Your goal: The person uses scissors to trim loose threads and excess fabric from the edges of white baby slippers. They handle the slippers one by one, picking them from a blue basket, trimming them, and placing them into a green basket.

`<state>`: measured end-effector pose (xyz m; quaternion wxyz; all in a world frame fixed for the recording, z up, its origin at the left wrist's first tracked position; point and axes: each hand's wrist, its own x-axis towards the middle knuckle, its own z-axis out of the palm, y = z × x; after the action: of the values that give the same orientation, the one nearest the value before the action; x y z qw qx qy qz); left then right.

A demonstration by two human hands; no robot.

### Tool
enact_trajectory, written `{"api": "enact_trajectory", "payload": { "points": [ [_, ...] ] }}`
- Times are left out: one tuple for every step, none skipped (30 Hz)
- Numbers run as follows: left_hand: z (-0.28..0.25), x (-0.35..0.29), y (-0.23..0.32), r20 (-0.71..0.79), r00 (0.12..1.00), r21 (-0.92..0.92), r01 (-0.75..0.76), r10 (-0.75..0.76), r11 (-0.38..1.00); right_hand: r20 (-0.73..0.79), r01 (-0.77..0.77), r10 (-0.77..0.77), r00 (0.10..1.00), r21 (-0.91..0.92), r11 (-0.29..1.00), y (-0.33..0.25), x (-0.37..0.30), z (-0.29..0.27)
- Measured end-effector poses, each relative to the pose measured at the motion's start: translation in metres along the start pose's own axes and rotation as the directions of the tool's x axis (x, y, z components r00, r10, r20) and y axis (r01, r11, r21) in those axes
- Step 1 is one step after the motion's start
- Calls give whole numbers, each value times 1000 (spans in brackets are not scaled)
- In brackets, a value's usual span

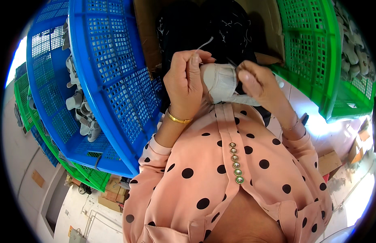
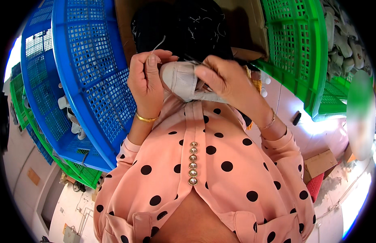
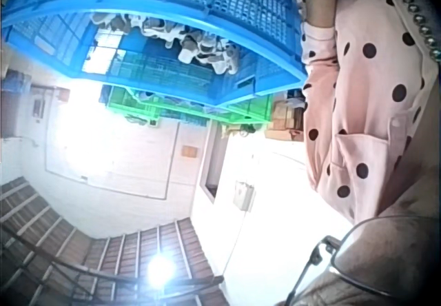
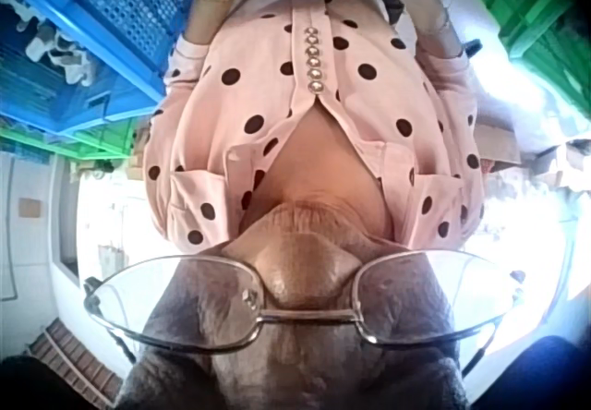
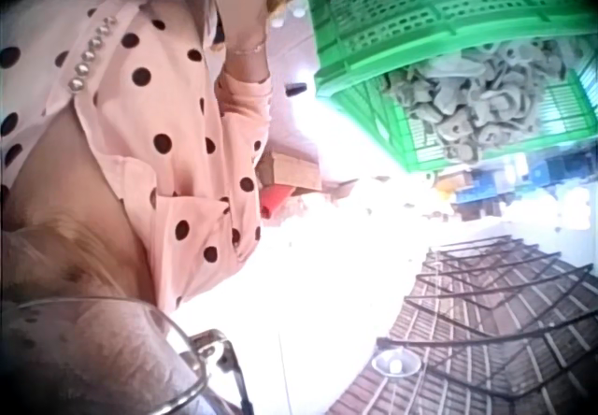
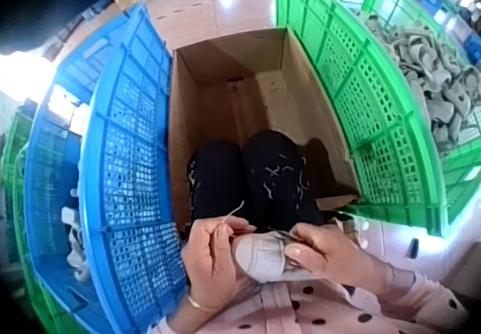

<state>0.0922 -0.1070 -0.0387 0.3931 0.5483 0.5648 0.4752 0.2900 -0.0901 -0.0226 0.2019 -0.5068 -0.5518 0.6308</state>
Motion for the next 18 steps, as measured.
{"api": "enact_trajectory", "payload": {
  "points": [
    [0,0,-3,25,1000,-35,16,-15,999,38,-84,80,996,102,991,0,-4,2],
    [2,2,-7,52,998,-69,33,-29,997,84,-170,156,984,200,965,-4,-6,6],
    [2,3,-10,79,996,-103,51,-43,993,136,-257,226,965,291,922,-7,-8,8],
    [-1,4,-11,141,990,-6,-8,9,1000,159,-300,257,953,380,875,-3,-7,10],
    [-5,6,-13,128,990,93,-64,52,994,146,-281,241,959,432,857,-1,-6,11],
    [-10,6,-16,118,988,192,-118,96,974,133,-261,225,965,482,836,2,-5,12],
    [-15,7,-18,112,984,291,-167,140,942,120,-241,210,970,531,813,3,-4,13],
    [-20,6,-12,66,993,228,-110,98,967,121,-243,211,970,525,816,2,-3,12],
    [-26,8,0,175,967,339,-236,186,911,119,-246,215,969,519,819,0,-4,12],
    [-31,13,14,291,922,429,-364,255,827,118,-249,220,968,513,822,-1,-6,12],
    [-35,17,25,407,862,501,-487,302,715,109,-240,214,971,494,836,-4,-6,14],
    [-30,17,29,399,849,479,-515,345,711,99,-231,209,973,474,849,-8,-7,17],
    [-30,16,25,410,845,441,-512,342,737,88,-222,204,975,455,862,-10,-7,20],
    [-30,14,19,419,843,406,-507,338,761,78,-209,195,978,453,867,-11,-7,22],
    [-29,13,16,429,839,369,-501,334,783,67,-197,187,980,451,871,-10,-6,23],
    [-25,12,16,369,862,332,-472,347,817,55,-184,178,982,449,874,-10,-6,25],
    [-24,12,14,361,864,323,-468,349,823,69,-191,181,981,482,855,-9,-6,27],
    [-23,12,12,354,866,314,-464,352,828,83,-199,182,980,514,834,-7,-8,30]
  ]
}}
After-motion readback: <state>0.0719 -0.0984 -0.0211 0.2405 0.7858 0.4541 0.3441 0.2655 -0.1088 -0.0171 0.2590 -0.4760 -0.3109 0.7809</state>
